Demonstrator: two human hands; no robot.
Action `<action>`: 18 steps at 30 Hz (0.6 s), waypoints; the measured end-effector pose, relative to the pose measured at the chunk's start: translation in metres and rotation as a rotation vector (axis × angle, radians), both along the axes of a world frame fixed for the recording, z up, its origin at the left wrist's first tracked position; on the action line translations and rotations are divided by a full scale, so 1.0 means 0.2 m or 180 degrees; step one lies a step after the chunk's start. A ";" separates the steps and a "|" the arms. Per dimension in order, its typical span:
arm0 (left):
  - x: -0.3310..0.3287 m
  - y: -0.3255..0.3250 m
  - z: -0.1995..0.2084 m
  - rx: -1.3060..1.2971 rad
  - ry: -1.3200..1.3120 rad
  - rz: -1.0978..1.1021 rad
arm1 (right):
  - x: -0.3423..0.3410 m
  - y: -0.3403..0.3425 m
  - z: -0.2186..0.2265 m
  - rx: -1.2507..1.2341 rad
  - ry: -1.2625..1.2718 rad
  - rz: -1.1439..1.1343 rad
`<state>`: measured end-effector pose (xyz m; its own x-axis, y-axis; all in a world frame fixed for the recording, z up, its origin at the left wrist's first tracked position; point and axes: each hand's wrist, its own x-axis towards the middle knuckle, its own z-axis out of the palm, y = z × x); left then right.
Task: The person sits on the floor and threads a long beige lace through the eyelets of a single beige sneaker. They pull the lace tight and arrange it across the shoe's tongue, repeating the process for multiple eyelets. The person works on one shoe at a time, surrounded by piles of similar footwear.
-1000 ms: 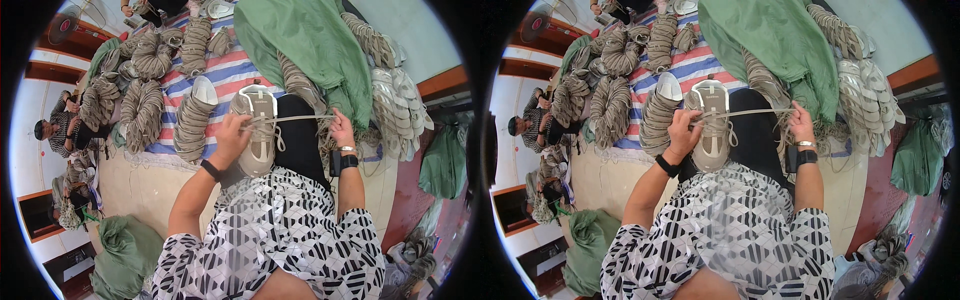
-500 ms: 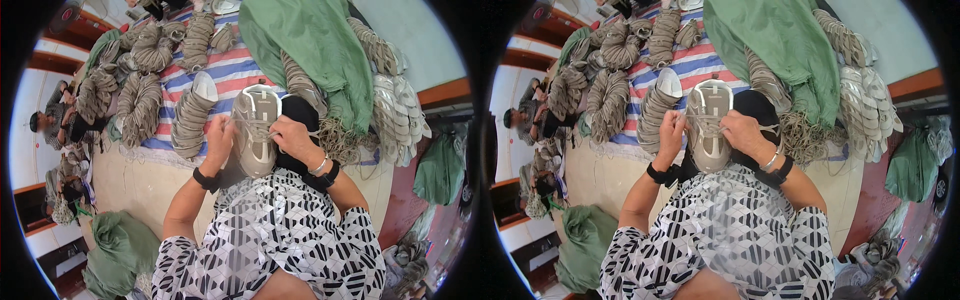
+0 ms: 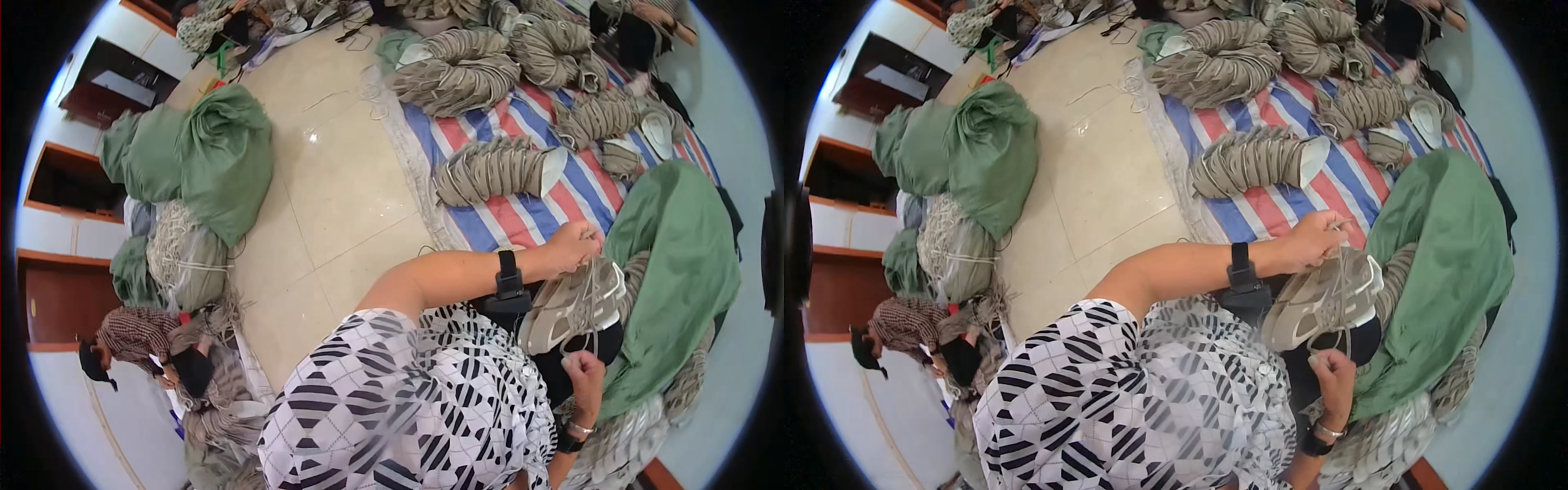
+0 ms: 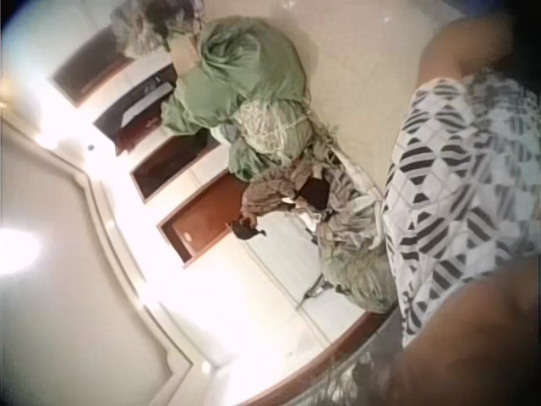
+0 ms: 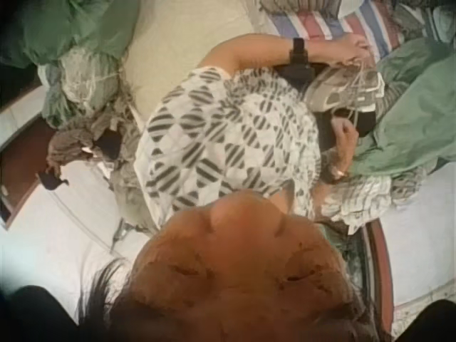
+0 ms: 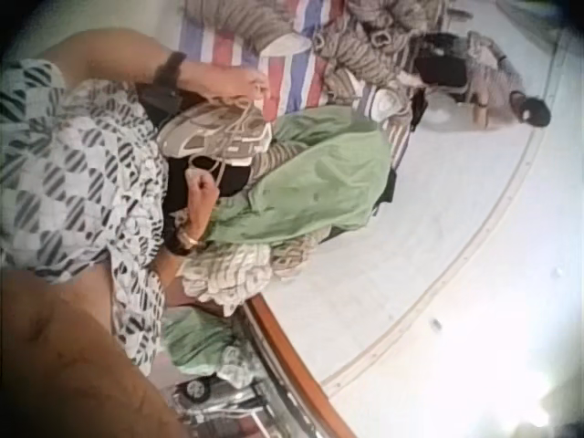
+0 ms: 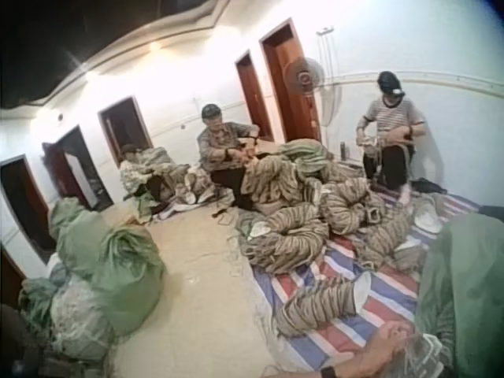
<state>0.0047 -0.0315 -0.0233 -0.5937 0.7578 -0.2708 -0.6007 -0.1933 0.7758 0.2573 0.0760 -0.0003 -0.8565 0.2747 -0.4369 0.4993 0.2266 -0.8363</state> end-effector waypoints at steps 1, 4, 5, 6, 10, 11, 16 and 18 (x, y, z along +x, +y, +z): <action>0.00 -0.02 0.02 -0.0054 0.0022 0.0011 | -0.01 0.01 -0.03 0.0129 0.0113 -0.0176; 0.00 -0.04 0.02 -0.0338 0.0577 -0.0114 | 0.00 0.02 -0.02 0.0286 0.0257 -0.1155; -0.02 -0.04 0.00 -0.0477 0.0693 -0.0128 | -0.05 0.00 -0.05 -0.0247 0.0476 -0.1629; -0.03 -0.02 -0.02 -0.0606 0.0814 -0.0164 | -0.08 -0.04 -0.02 -0.0025 0.0512 -0.1319; -0.07 -0.10 0.02 -0.0230 0.0424 -0.0136 | -0.19 -0.13 0.00 0.1067 0.0429 -0.0053; -0.08 -0.10 0.10 -0.0672 0.0823 -0.0043 | -0.19 -0.11 0.03 0.0721 0.0391 -0.0032; -0.31 -0.12 0.13 0.0024 -0.0078 0.0482 | -0.02 -0.01 0.03 0.0105 0.0364 -0.0925; -0.50 -0.16 0.19 0.0322 0.0057 0.0634 | 0.02 0.01 0.02 0.0387 0.0474 -0.1473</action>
